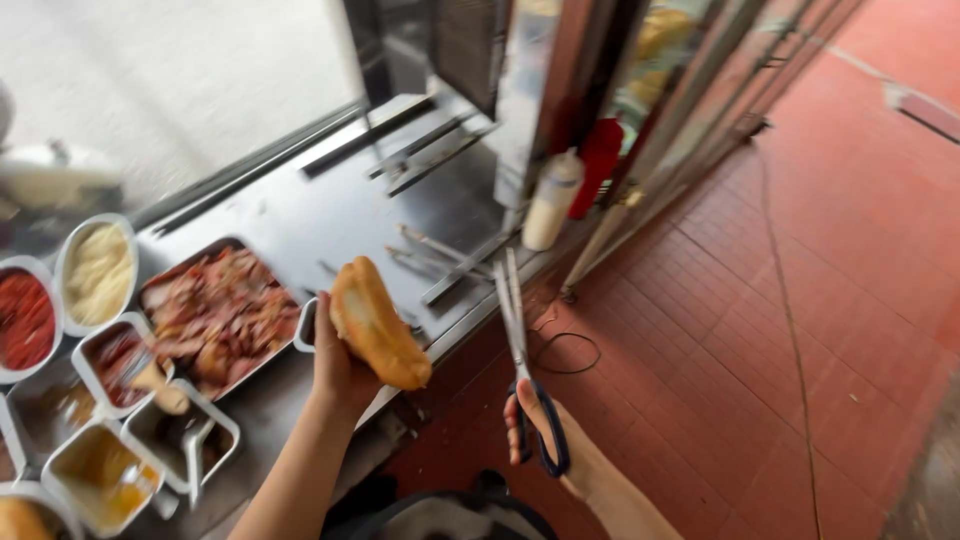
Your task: Prepare two sandwiches by cutting bread rolls, adding sauces, meat, and cabbage, and toasting them.
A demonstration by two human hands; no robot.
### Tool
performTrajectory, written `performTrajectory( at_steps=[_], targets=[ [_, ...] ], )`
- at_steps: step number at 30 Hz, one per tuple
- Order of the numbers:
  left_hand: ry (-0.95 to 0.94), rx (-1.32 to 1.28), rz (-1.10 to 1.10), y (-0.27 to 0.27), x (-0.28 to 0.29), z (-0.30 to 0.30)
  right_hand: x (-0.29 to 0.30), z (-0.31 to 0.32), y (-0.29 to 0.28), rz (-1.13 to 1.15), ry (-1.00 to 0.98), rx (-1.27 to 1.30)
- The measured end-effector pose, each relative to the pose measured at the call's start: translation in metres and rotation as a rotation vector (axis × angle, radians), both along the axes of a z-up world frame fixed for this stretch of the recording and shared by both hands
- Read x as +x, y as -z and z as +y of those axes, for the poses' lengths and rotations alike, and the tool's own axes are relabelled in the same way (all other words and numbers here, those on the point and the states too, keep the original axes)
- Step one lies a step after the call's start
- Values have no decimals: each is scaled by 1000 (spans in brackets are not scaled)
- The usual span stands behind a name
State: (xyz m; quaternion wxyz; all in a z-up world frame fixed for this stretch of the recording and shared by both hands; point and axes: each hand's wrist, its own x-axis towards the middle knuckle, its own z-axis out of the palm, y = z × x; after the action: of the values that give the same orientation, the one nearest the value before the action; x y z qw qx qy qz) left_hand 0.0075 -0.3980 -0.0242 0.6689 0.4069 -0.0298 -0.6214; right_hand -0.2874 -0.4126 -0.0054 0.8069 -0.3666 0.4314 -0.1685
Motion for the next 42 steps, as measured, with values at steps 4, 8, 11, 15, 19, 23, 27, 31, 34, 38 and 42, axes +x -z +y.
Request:
performTrajectory(
  at_steps=[4, 8, 11, 15, 19, 23, 27, 31, 34, 38, 42],
  targets=[
    [-240, -141, 114, 41, 17, 78, 4, -23, 45, 513, -233, -345],
    [-402, -69, 119, 49, 3, 136, 23, -46, 85, 802, -462, -755],
    [-492, -26, 180, 22, -19, 164, 59, -86, 109, 834, -439, -878],
    [-575, -8, 187, 15, -47, 190, 108, -146, 158, 837, -574, -1045],
    [-524, 57, 72, -7, -62, 199, 154, -161, 151, 920, -594, -1226],
    [-498, 73, 110, -2, -66, 203, 163, -167, 161, 828, -535, -1390],
    [-477, 75, 164, 20, -49, 191, 158, -156, 157, 621, -438, -1521],
    [-442, 158, 81, 29, -32, 174, 146, -90, 90, 387, -206, -1496],
    [-403, 240, -94, 34, -18, 156, 141, -23, 36, 185, -181, -1247],
    [-313, 148, -401, 32, -4, 141, 160, 35, -15, -67, -399, -795],
    [-175, 27, -456, 11, 24, 138, 190, 41, -39, 22, -453, -637]
  ],
)
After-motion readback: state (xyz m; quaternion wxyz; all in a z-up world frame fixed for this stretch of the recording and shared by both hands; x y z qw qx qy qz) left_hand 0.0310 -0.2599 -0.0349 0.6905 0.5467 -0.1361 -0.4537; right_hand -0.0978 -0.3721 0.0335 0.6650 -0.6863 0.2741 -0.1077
